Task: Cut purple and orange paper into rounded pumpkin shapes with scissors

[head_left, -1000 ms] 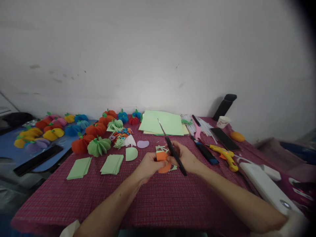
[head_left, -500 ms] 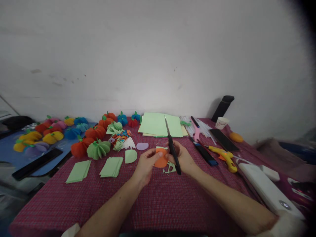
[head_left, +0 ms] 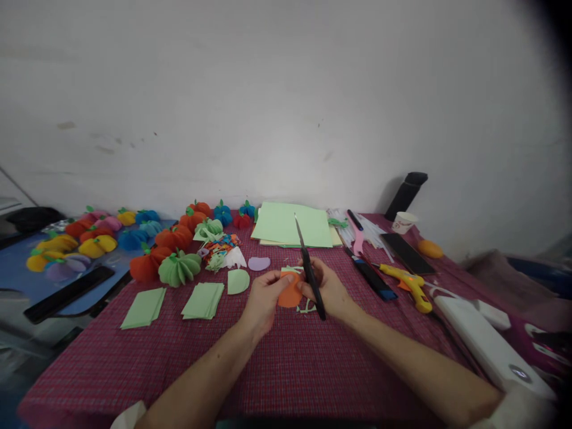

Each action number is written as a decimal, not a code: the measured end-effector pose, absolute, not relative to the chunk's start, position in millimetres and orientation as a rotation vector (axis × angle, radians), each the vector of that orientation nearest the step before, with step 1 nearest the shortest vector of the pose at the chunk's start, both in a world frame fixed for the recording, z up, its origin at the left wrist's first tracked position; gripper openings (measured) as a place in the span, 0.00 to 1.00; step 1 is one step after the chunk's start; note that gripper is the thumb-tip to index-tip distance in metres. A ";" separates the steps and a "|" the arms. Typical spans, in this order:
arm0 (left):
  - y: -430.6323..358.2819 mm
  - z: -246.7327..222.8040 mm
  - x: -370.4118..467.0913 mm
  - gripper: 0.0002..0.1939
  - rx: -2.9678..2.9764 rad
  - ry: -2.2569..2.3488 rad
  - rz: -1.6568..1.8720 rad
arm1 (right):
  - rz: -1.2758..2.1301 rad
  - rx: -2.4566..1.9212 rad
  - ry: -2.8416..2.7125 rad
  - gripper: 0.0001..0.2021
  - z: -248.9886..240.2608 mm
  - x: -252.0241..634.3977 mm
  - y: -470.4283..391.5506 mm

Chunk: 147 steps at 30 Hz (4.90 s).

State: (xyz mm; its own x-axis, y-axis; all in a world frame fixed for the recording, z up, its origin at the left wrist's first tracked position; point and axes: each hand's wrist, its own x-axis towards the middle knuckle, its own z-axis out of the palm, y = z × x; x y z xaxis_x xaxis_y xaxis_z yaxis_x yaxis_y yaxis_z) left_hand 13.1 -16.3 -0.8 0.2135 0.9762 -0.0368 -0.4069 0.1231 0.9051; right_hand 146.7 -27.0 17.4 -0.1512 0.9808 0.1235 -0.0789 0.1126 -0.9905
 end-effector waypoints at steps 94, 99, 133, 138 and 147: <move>-22.1 9.7 11.3 0.08 0.827 0.839 1.014 | 1.456 -1.146 -2.284 0.19 33.4 230.9 -29.6; -22.2 10.4 11.6 0.08 0.827 0.841 0.985 | 1.415 -1.133 -2.334 0.17 37.2 231.9 -27.2; -19.0 3.8 10.9 0.09 0.828 0.838 0.918 | 1.415 -1.210 -2.282 0.15 44.9 238.8 -20.9; -19.8 5.2 11.0 0.09 0.850 0.810 0.965 | 1.368 -1.338 -2.073 0.17 26.2 241.9 -15.4; -12.8 4.9 7.4 0.09 0.779 0.779 1.009 | 0.399 -1.876 -2.270 0.11 -1.4 241.1 -3.6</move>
